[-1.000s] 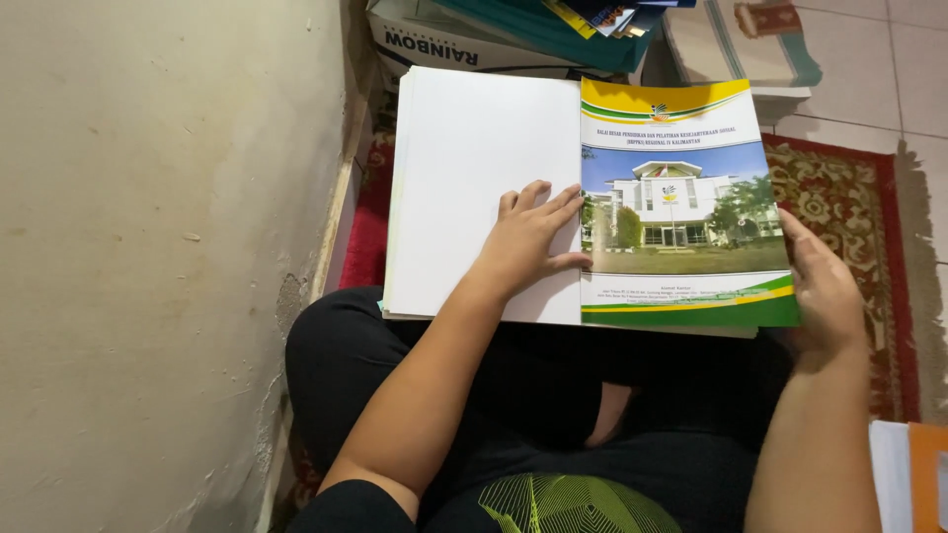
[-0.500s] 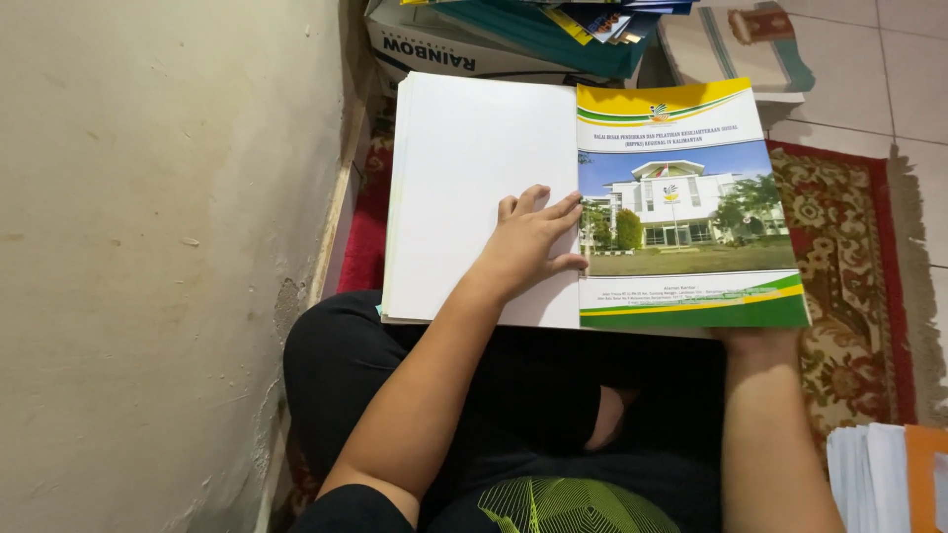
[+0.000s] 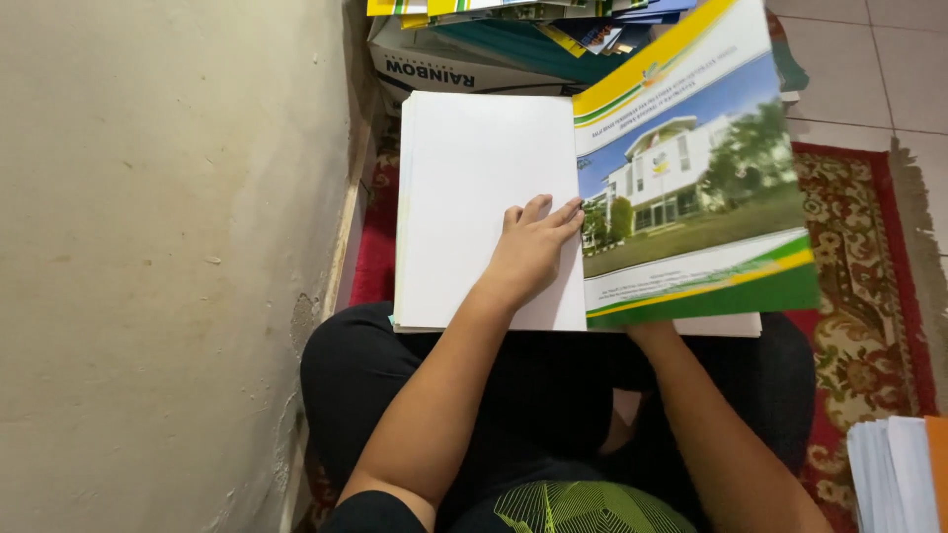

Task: Folding printed brochures or paper sheets manually on a flat surface.

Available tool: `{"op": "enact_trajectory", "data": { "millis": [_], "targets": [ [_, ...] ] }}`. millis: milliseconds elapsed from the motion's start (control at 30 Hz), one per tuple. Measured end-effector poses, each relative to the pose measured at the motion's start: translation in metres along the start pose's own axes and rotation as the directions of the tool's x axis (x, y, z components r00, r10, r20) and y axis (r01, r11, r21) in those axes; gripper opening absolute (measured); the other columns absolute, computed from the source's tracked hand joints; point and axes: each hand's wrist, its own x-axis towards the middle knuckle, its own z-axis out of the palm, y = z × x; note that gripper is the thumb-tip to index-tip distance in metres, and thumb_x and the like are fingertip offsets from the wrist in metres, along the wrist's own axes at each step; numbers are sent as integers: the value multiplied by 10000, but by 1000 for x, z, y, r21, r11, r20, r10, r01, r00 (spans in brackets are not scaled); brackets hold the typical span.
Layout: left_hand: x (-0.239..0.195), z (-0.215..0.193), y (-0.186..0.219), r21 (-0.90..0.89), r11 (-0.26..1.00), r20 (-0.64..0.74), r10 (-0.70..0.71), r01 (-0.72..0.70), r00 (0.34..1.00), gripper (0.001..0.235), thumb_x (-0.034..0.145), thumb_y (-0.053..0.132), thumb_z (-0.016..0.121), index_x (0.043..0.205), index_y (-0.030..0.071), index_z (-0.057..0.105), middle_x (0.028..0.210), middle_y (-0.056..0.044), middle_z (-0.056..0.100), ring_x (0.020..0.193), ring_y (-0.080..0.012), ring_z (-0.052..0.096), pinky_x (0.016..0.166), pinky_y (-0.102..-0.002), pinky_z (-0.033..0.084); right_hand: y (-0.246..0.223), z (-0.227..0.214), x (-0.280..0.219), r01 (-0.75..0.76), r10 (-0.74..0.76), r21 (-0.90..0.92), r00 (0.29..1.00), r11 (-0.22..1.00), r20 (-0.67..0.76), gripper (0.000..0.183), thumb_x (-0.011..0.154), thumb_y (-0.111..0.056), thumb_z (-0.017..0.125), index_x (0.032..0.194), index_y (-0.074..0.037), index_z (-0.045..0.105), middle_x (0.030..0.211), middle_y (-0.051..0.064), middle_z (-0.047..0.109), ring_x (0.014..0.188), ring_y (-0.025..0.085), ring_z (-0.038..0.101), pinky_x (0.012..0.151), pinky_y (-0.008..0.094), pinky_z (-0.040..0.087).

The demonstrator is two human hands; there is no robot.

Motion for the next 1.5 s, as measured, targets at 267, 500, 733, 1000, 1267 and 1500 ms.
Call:
{"op": "enact_trajectory", "data": {
  "millis": [267,500,733,1000,1267,1500],
  "targets": [
    [-18,-52,3,-656,749,-277,-122,-95,953,505,1019,-31,405,1524,-19,415,1413,-324,566,1259,-521,577,1062,-590,458,-6,17,-2,252,-201,-389,965,886,167,704,749,-5,374,1417,-47,590,1466,211,542,1375,431,441,1183,530,318],
    [-87,-173,62,-632,658,-762,-429,-409,486,355,1082,152,369,1360,-6,522,1265,-180,617,1204,-323,646,1092,-435,517,-1,19,-3,326,-223,-523,942,787,250,787,708,59,355,1467,-15,550,1530,194,504,1427,410,400,1211,513,276],
    [-50,-100,115,-428,709,-604,237,-561,761,246,1017,37,502,1233,-38,590,1146,-256,661,1013,-451,656,974,-526,535,-14,20,-14,323,-189,-467,931,823,312,522,1070,-291,365,1550,-86,402,1649,110,326,1561,323,203,1294,455,166],
    [4,40,32,-160,974,-517,55,-160,854,343,868,62,557,1170,-53,672,1127,-224,682,1157,-359,648,1094,-439,461,4,26,-2,412,-323,-632,911,656,257,576,782,40,385,1286,29,662,1470,241,522,1412,392,414,1209,504,312],
    [-2,46,23,-202,976,-372,-2,-79,928,324,944,-27,575,1249,30,667,1255,-144,694,1268,-294,632,1144,-409,444,-10,8,-8,389,-193,-626,913,676,360,619,845,14,444,1461,23,508,1573,214,434,1475,367,361,1241,463,255],
    [-2,35,15,-331,940,-327,-27,-87,945,352,972,-52,535,1298,31,638,1285,-166,687,1297,-315,616,1149,-419,461,-4,14,10,481,-78,-789,868,383,491,603,1012,-206,463,1561,15,344,1619,266,330,1532,398,240,1286,456,154]
  ]
}}
